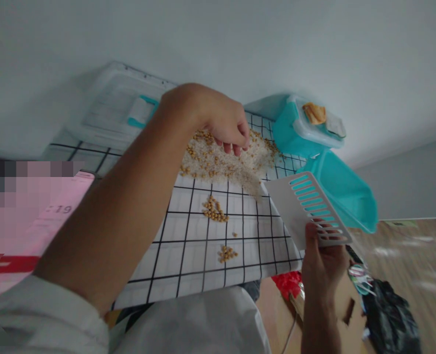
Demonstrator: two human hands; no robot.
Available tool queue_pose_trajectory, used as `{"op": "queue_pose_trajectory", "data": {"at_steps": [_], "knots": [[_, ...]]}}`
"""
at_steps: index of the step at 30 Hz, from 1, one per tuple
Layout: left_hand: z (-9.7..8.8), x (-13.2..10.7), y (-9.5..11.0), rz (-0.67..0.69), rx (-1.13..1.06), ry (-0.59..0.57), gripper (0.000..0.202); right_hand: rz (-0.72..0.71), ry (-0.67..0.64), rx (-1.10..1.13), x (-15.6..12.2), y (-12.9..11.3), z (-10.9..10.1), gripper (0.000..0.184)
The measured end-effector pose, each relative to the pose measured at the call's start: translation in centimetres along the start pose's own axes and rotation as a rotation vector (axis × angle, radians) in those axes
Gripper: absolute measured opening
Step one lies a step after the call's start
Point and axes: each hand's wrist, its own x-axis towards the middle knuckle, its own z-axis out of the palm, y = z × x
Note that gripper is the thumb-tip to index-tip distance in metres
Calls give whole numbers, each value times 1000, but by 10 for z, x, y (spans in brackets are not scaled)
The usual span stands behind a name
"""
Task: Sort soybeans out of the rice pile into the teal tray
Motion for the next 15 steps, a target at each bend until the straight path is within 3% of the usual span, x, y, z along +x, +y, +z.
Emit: {"op": "queue_pose_trajectory", "data": {"at_steps": [12, 15], "knots": [[23, 16, 21, 56, 13, -101, 23, 11, -52, -14, -2, -7, 7, 24], [30, 24, 22, 139, -14, -55, 19, 53, -50, -31, -6, -6, 4, 27]]}}
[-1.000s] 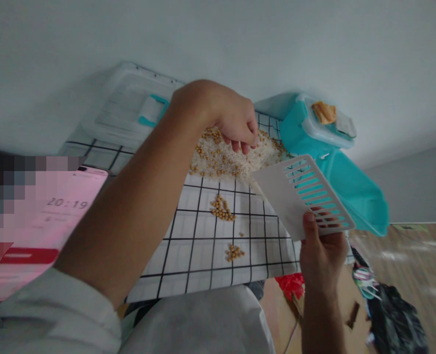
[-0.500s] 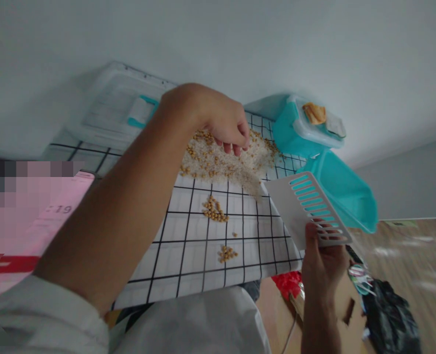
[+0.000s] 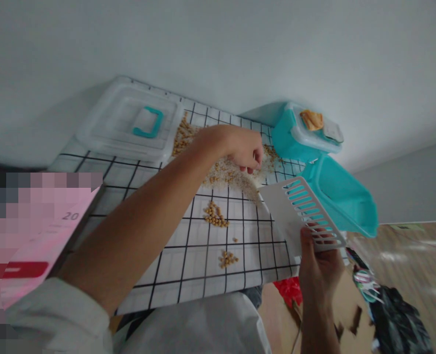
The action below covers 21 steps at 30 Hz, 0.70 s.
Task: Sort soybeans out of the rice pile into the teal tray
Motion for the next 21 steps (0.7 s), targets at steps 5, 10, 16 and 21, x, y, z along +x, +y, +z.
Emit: {"op": "queue_pose_trajectory", "data": {"at_steps": [5, 10, 16, 21], "knots": [[8, 7, 11, 225, -53, 182, 19, 29, -34, -36, -7, 0, -8, 29], [16, 10, 31, 370, -207, 287, 30, 21, -129, -6, -8, 1, -12, 25], [26, 8, 48, 363, -328, 183, 45, 25, -245, 1, -6, 4, -20, 26], [30, 11, 49, 270, -222, 74, 44, 9, -157, 73, 2, 7, -22, 25]]}}
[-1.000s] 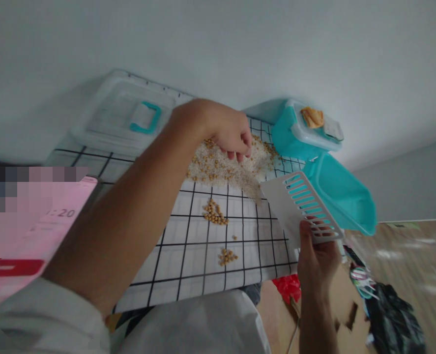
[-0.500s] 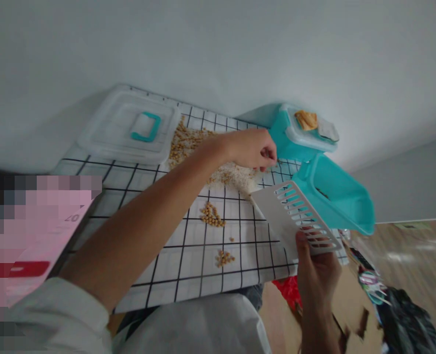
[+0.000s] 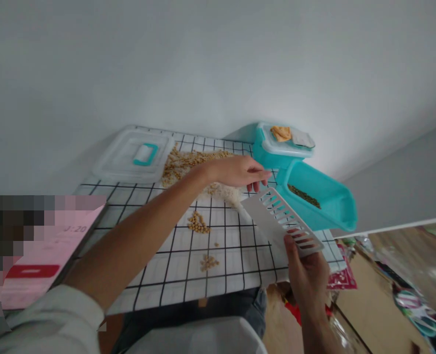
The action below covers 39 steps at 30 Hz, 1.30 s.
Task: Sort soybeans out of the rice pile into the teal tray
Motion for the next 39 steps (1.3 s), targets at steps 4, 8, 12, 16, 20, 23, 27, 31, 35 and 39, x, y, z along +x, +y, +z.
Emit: {"op": "queue_pose_trajectory", "data": {"at_steps": [4, 8, 12, 16, 20, 23, 27, 31, 35, 39], "knots": [[-3, -1, -6, -63, 101, -79, 27, -16, -62, 52, 10, 5, 6, 27], [-6, -16, -4, -55, 90, -158, 25, -12, -129, 55, 17, 6, 12, 32], [-5, -36, -3, -83, 53, -163, 23, -52, -174, 55, 27, 3, 15, 31], [-2, -48, -9, -128, 58, -59, 20, -101, -217, 52, 36, 0, 19, 30], [2, -53, -13, -139, 60, -12, 23, -124, -234, 37, 44, 1, 22, 28], [4, -57, -12, -153, 73, 17, 24, -149, -249, 62, 47, 1, 23, 27], [7, -65, -11, -166, 115, 62, 22, -158, -281, 54, 48, 2, 24, 28], [9, -74, -12, -194, 107, 80, 22, -146, -300, 67, 47, 2, 26, 30], [7, -75, -10, -165, 106, 142, 24, -189, -272, 86, 52, -2, 28, 30], [7, -70, -11, -128, 142, 178, 21, -230, -247, 66, 60, -4, 30, 27]]}}
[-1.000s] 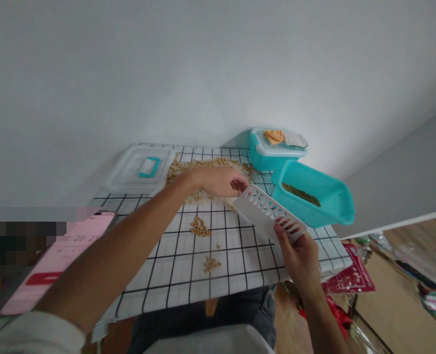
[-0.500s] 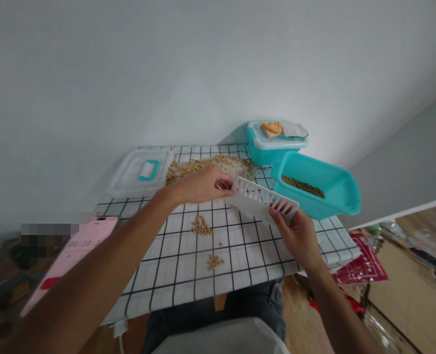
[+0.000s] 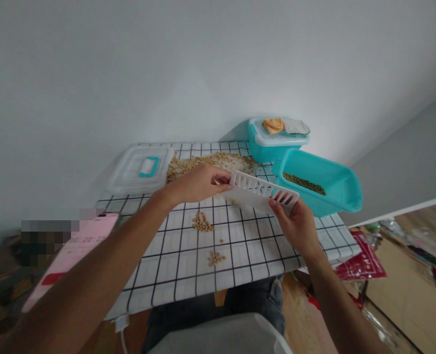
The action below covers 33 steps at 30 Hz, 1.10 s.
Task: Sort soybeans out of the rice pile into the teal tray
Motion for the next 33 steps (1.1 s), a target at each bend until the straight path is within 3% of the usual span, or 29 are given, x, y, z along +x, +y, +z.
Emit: {"op": "queue_pose_trajectory", "data": {"at_steps": [14, 33], "knots": [[6, -18, -9, -83, 8, -26, 26, 33, -84, 46, -7, 5, 6, 32], [0, -56, -2, -102, 42, 7, 23, 84, -108, 22, -57, -32, 23, 24]]}}
